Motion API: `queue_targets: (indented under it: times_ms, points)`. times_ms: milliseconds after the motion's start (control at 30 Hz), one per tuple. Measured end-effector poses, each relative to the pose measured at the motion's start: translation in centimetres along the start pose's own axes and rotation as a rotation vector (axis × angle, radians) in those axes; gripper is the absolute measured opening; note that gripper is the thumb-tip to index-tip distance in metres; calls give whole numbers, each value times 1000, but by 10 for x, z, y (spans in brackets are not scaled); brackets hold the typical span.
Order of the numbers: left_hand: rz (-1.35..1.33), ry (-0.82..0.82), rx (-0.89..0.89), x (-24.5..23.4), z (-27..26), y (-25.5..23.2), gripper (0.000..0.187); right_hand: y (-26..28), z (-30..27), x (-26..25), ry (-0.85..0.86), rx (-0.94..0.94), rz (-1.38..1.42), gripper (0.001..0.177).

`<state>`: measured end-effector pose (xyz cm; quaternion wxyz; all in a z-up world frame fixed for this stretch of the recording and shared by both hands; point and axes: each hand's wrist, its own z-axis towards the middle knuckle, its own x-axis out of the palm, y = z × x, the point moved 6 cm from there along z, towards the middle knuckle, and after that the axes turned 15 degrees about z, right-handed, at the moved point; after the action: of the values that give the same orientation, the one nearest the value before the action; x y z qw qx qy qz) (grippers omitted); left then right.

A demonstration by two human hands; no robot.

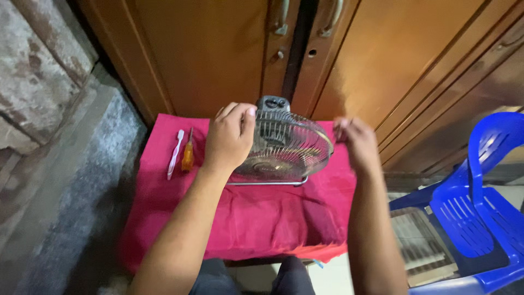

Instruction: The person removes the front grille of a small electric fan, then uses a screwdriver to loosen the central nut and remove the fan blades. The person continues to loosen the central nut further with the screwdriver.

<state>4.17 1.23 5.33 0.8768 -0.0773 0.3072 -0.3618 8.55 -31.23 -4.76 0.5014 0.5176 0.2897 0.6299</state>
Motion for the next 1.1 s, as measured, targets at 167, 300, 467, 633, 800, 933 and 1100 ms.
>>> queue_targets:
  times_ms: [167, 300, 467, 633, 800, 933, 1100]
  points:
    - [43, 9, -32, 3, 0, -2, 23, -57, -49, -30, -27, -12, 161, 16]
    - [83, 22, -46, 4, -3, 0, 24, -42, -61, -24, 161, -103, 56, 22]
    - [95, 39, -32, 5, 0, -5, 25, 9, -47, -7, 365, -189, -472, 25]
    - [86, 43, -36, 3, 2, -9, 25, 43, -46, 14, 593, -315, -928, 25]
    - [85, 55, -58, 5, 2, -2, 27, 50, -50, 24, 674, -450, -1033, 23]
    - [-109, 143, -167, 18, -2, 35, 35, 44, -48, 14, 584, -435, -930, 21]
    - [-40, 217, -494, 14, -22, 131, 40, 4, -36, -7, 206, 23, -528, 29]
